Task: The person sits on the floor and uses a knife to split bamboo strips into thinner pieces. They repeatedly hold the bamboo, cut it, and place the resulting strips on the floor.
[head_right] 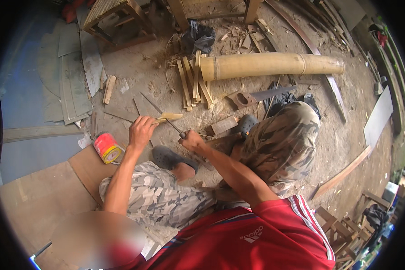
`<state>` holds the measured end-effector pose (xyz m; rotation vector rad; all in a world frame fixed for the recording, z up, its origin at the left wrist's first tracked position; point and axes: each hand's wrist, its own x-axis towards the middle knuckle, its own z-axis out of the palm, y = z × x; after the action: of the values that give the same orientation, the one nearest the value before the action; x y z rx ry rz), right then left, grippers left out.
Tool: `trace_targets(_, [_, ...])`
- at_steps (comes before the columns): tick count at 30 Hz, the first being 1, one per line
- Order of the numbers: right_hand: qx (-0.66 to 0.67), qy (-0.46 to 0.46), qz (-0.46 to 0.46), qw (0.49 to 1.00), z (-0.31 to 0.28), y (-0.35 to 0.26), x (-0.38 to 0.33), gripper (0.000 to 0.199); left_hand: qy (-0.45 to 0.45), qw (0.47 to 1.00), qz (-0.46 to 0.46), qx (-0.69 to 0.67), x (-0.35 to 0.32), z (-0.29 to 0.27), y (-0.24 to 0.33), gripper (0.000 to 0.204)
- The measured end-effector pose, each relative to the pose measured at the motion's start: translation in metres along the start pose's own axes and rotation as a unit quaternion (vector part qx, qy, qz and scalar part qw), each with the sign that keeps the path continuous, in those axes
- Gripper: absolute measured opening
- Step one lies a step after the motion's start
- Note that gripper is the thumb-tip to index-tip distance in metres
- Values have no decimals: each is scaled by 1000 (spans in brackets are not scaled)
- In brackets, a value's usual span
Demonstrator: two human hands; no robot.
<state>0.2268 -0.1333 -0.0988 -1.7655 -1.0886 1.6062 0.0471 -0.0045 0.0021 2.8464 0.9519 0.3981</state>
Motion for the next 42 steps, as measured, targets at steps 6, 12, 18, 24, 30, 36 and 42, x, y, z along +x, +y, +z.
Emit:
trace_targets(6, [57, -72, 77, 993, -19, -24, -8, 24, 19, 1000, 15, 1, 2, -1, -4, 24])
trace_targets(12, [97, -102, 50, 989, -27, -10, 8, 22, 8, 1000, 30, 1, 18, -3, -2, 24])
trace_targets(18, [117, -113, 48, 985, -23, -4, 15, 24, 4, 1000, 19, 9, 12, 2, -2, 28])
trace_targets(24, [-17, 19, 4, 1000, -17, -46, 3, 33, 133, 982, -130, -38, 21, -57, 15, 55])
trace_targets(30, [-6, 73, 8, 997, -13, -73, -6, 25, 302, 863, -350, -206, -9, -113, 11, 53])
trace_targets(36, [-15, 30, 94, 995, -13, -60, 38, 30, 286, 772, -459, -335, -33, -86, 21, 50])
trace_targets(42, [24, 59, 5, 998, -23, -112, -10, 30, 352, 695, -475, -410, -41, -90, 10, 49])
